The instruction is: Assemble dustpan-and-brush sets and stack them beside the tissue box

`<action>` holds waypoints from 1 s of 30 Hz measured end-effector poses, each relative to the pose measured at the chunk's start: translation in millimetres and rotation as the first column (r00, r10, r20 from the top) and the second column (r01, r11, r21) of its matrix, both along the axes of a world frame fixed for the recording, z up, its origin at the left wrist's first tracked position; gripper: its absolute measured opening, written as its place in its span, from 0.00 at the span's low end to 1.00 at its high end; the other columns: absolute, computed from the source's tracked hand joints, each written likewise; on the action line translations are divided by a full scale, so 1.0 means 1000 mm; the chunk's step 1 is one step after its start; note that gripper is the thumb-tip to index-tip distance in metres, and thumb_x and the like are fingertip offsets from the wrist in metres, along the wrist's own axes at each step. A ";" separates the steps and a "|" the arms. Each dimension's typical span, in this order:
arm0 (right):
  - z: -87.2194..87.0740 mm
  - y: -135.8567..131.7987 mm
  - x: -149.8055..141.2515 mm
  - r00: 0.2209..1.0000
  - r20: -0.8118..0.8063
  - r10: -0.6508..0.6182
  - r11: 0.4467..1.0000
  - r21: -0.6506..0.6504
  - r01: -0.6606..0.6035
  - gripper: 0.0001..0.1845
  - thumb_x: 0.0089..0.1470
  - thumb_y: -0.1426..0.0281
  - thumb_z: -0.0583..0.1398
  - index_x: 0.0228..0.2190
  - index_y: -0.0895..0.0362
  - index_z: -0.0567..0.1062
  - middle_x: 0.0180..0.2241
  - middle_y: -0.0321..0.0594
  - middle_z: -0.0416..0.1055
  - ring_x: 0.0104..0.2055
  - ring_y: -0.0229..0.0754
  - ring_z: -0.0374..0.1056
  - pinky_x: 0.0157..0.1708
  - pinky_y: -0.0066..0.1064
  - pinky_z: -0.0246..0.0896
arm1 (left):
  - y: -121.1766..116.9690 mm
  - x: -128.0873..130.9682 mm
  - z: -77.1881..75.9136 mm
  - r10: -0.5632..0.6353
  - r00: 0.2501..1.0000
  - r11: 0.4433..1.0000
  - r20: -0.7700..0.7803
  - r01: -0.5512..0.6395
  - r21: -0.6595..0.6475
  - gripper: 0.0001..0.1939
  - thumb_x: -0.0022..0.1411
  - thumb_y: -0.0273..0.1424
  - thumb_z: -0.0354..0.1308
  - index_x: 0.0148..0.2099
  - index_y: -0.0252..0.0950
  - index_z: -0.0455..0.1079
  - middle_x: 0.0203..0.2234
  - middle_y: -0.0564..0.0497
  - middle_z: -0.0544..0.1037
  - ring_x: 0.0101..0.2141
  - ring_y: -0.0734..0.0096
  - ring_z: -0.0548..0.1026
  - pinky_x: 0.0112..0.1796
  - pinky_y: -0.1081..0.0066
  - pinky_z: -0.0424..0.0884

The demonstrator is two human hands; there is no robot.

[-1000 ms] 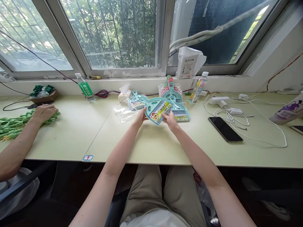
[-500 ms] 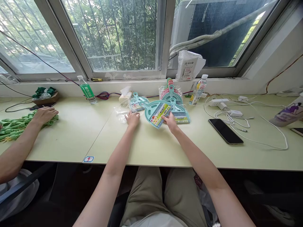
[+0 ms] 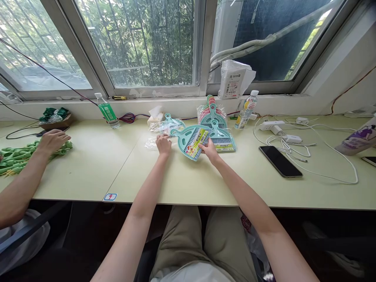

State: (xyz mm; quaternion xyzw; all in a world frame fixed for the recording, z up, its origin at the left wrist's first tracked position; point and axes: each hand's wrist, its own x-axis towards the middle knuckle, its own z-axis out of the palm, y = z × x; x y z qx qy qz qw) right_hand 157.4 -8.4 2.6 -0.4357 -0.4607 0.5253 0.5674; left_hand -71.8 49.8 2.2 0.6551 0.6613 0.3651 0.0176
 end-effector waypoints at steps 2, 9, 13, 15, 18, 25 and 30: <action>-0.001 0.001 0.000 1.000 0.016 -0.001 1.000 -0.006 0.001 0.22 0.45 0.71 0.64 0.43 0.50 0.64 0.43 0.40 0.75 0.45 0.48 0.74 0.44 0.49 0.74 | -0.003 0.001 0.003 0.012 1.000 0.998 0.013 -0.013 0.063 0.22 0.58 0.20 0.48 0.50 0.39 0.76 0.49 0.47 0.74 0.52 0.53 0.65 0.53 0.57 0.63; -0.008 0.008 0.002 0.995 0.006 -0.096 0.995 -0.005 0.096 0.27 0.44 0.69 0.65 0.47 0.51 0.64 0.46 0.42 0.74 0.46 0.48 0.74 0.44 0.47 0.74 | -0.006 0.010 0.006 0.013 0.999 0.975 0.035 -0.021 0.221 0.28 0.55 0.14 0.46 0.51 0.38 0.75 0.49 0.48 0.75 0.49 0.54 0.67 0.50 0.58 0.66; -0.008 0.007 0.003 0.988 -0.024 -0.153 0.988 0.016 0.153 0.29 0.43 0.67 0.66 0.47 0.50 0.64 0.46 0.42 0.74 0.47 0.49 0.73 0.44 0.46 0.74 | -0.003 0.014 0.002 -0.113 0.993 0.948 0.015 0.103 0.300 0.28 0.55 0.14 0.45 0.52 0.39 0.74 0.49 0.47 0.74 0.51 0.55 0.67 0.51 0.59 0.67; -0.006 0.006 0.002 0.990 -0.042 -0.136 0.990 0.023 0.137 0.28 0.43 0.67 0.67 0.46 0.50 0.65 0.44 0.41 0.75 0.46 0.49 0.73 0.44 0.46 0.73 | -0.003 0.017 0.002 -0.191 0.982 0.923 -0.003 0.181 0.339 0.28 0.56 0.15 0.45 0.53 0.39 0.73 0.49 0.46 0.74 0.52 0.56 0.67 0.52 0.60 0.67; -0.001 0.002 0.001 0.995 -0.074 -0.061 0.997 0.049 0.064 0.27 0.43 0.67 0.67 0.45 0.50 0.65 0.44 0.40 0.75 0.46 0.49 0.73 0.44 0.46 0.74 | -0.005 0.022 0.003 -0.298 0.954 0.883 -0.037 0.290 0.370 0.27 0.59 0.16 0.44 0.54 0.39 0.73 0.49 0.47 0.73 0.50 0.58 0.68 0.54 0.59 0.65; 0.003 0.002 0.004 0.988 -0.124 -0.089 0.993 0.065 0.098 0.28 0.42 0.67 0.68 0.45 0.51 0.66 0.45 0.41 0.75 0.47 0.49 0.73 0.45 0.45 0.74 | -0.010 0.029 0.010 -0.458 0.889 0.824 0.009 0.421 0.378 0.26 0.58 0.18 0.46 0.53 0.40 0.74 0.48 0.46 0.74 0.49 0.60 0.70 0.53 0.59 0.65; 0.004 0.003 0.007 0.983 -0.144 -0.114 0.989 0.072 0.125 0.29 0.40 0.65 0.69 0.44 0.52 0.66 0.44 0.42 0.75 0.47 0.49 0.73 0.45 0.45 0.73 | -0.020 0.042 0.016 -0.548 0.831 0.780 0.101 0.463 0.420 0.25 0.56 0.19 0.49 0.54 0.40 0.71 0.48 0.46 0.74 0.52 0.61 0.70 0.56 0.59 0.62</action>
